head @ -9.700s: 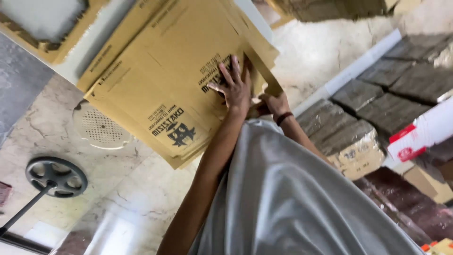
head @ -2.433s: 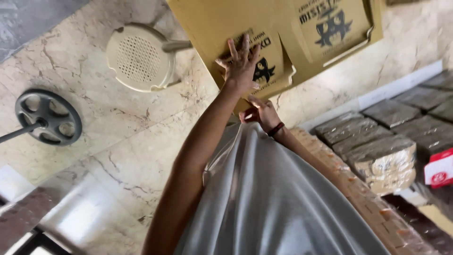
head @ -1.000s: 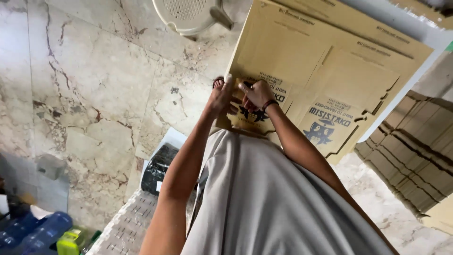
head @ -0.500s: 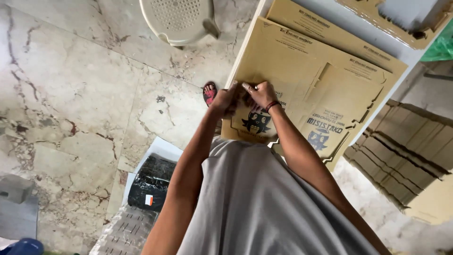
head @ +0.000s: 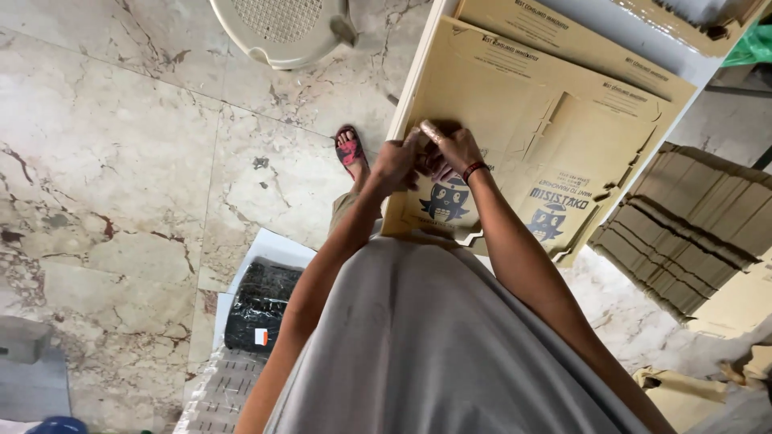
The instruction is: Manually punching out and removing waste cardboard from pre-cut sheets to produce finished shapes.
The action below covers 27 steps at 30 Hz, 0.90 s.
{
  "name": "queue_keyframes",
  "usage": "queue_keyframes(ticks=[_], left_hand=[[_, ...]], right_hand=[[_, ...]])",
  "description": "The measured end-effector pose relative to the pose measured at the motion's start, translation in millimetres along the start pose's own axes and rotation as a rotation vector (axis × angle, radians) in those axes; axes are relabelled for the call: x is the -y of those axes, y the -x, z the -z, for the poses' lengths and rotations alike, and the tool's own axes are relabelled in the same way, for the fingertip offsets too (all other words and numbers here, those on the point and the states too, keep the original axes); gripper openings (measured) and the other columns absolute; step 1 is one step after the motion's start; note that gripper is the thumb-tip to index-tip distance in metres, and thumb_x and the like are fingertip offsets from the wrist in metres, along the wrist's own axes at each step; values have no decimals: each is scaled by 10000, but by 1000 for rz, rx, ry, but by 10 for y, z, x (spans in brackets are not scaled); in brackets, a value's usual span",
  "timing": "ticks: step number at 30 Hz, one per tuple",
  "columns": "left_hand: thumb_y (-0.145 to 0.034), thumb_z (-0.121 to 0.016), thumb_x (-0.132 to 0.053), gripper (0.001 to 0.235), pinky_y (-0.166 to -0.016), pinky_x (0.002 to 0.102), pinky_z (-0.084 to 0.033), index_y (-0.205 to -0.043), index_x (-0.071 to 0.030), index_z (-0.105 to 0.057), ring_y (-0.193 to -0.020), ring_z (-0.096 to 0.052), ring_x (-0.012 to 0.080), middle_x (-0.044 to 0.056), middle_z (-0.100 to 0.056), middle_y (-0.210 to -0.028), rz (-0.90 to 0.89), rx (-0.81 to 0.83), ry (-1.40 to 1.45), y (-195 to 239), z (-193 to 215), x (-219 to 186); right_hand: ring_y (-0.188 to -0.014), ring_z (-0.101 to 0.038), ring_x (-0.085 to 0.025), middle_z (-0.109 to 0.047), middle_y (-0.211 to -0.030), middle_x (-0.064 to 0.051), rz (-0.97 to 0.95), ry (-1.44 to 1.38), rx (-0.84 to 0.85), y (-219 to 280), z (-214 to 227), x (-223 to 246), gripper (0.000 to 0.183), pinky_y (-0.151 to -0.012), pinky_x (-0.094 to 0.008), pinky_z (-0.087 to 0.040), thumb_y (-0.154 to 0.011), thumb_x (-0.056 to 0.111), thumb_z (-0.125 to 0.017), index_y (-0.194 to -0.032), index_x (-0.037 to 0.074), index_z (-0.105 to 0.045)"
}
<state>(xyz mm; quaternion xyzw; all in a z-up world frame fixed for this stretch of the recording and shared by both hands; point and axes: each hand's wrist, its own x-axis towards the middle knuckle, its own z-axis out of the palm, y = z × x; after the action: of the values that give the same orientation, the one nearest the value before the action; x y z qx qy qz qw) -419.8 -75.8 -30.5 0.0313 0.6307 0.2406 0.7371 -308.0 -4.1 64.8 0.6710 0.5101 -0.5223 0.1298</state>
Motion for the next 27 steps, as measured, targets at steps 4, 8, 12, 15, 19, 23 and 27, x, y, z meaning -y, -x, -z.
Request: queue_keyframes(ticks=[4, 8, 12, 15, 19, 23, 27], left_hand=[[-1007, -484, -441, 514, -337, 382, -598, -957, -5, -751, -480, -699, 260, 171, -720, -620, -118, -42, -210, -344, -91, 76], [-1028, -456, -422, 504, -301, 360, -540, -928, 11, -695, -397, -610, 223, 192, -687, -596, -161, -10, -177, -268, -8, -68], [-1064, -429, -457, 487, -310, 249, -388, -1026, -22, -643, -380, -405, 120, 79, -571, -581, 84, 198, 259, -221, 114, -234], [-1050, -500, -492, 444, -343, 233, -289, -1018, -58, -585, -381, -348, 94, 45, -509, -578, 142, 225, 337, -289, 205, -74], [-1048, -421, -517, 574, -293, 325, -474, -772, -69, -650, -353, -611, 236, 122, -673, -532, -113, -85, -341, 85, -185, -288], [-1063, -397, -507, 603, -465, 435, -495, -733, -52, -615, -549, -652, 346, 179, -636, -558, -256, -85, -313, -8, -53, -331], [-1085, -385, -530, 730, -230, 233, -257, -476, -137, -295, -191, -293, 187, 44, -207, -294, 19, 486, 512, 168, 256, -217]], right_hand=[[-1211, -629, -422, -715, -1120, -288, -80, -55, -28, 157, 76, 383, 864, -994, -523, -480, -858, 733, -618, -1052, -101, -733], [-1243, -616, -387, -708, -1171, -266, -122, -66, -72, 126, 98, 470, 977, -1031, -514, -474, -822, 804, -620, -1105, -126, -715], [-1113, -679, -429, -748, -962, -261, -88, -114, -94, 18, 79, 321, 800, -933, -507, -517, -873, 718, -652, -927, -74, -751], [-819, -738, -406, -726, -686, -189, -42, -104, -73, -164, 11, 148, 720, -781, -418, -541, -897, 688, -654, -647, 24, -775], [-819, -729, -393, -745, -687, -118, -32, -57, -31, -309, -17, -8, 569, -790, -407, -544, -908, 565, -571, -585, 150, -790], [-999, -700, -403, -730, -794, -216, -28, -61, -44, -257, 136, 252, 622, -850, -490, -498, -901, 578, -605, -704, 14, -782], [-813, -762, -261, -756, -683, -54, -160, -30, 137, -160, 208, 402, 716, -817, -390, -566, -864, 736, -492, -652, 129, -806]])
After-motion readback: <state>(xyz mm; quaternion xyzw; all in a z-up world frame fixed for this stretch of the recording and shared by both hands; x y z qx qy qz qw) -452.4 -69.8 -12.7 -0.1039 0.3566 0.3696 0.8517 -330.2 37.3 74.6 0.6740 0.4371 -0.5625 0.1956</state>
